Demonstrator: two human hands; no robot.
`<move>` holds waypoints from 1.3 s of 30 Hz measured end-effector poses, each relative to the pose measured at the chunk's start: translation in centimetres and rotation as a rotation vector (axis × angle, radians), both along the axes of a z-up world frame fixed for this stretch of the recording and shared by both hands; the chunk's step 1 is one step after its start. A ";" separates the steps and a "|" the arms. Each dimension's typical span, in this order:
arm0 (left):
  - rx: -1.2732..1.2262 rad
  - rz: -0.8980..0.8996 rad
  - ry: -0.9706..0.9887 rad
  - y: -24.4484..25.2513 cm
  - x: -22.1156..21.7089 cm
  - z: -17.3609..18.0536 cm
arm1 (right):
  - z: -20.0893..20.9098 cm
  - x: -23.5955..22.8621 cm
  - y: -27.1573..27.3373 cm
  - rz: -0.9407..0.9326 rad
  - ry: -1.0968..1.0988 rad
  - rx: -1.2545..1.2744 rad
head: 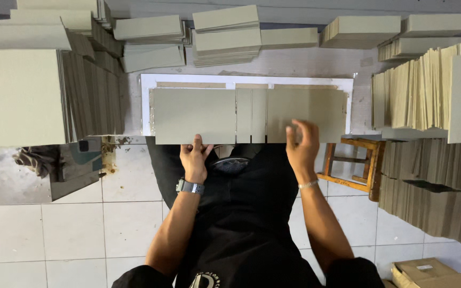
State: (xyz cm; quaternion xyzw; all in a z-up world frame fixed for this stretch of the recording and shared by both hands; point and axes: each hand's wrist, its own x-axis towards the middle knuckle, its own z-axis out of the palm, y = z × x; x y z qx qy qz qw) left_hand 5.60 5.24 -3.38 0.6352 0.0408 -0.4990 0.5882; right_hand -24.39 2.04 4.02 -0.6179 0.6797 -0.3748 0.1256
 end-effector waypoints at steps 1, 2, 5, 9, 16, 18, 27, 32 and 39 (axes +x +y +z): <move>0.004 -0.006 -0.011 -0.3 0.0 0.1 | -0.7 -0.1 -1.2 0.057 0.099 -0.025; 0.009 -0.013 -0.023 -0.6 -0.1 0.2 | -1.4 -0.2 -2.3 0.115 0.199 -0.051; 0.013 -0.010 -0.003 -0.7 0.0 0.2 | -1.3 0.8 -4.3 0.208 0.320 0.044; 0.024 -0.059 0.056 -0.1 0.9 2.9 | -3.0 0.8 -5.6 0.277 0.416 0.066; 0.083 -0.709 -0.496 0.8 3.3 8.7 | -5.7 0.3 -6.5 0.256 0.469 0.088; -0.094 -0.817 -1.029 -1.3 3.0 7.8 | -5.8 0.5 -6.5 0.245 0.453 0.100; -0.402 -0.924 -1.785 -11.0 1.0 1.7 | -5.3 0.3 -6.8 0.279 0.422 0.158; -0.238 -1.100 -1.753 -11.3 0.8 1.4 | -5.2 0.5 -6.7 0.290 0.413 0.126; -0.192 -1.190 -1.704 -11.4 1.1 2.0 | -2.6 -1.6 -10.3 0.355 0.239 0.008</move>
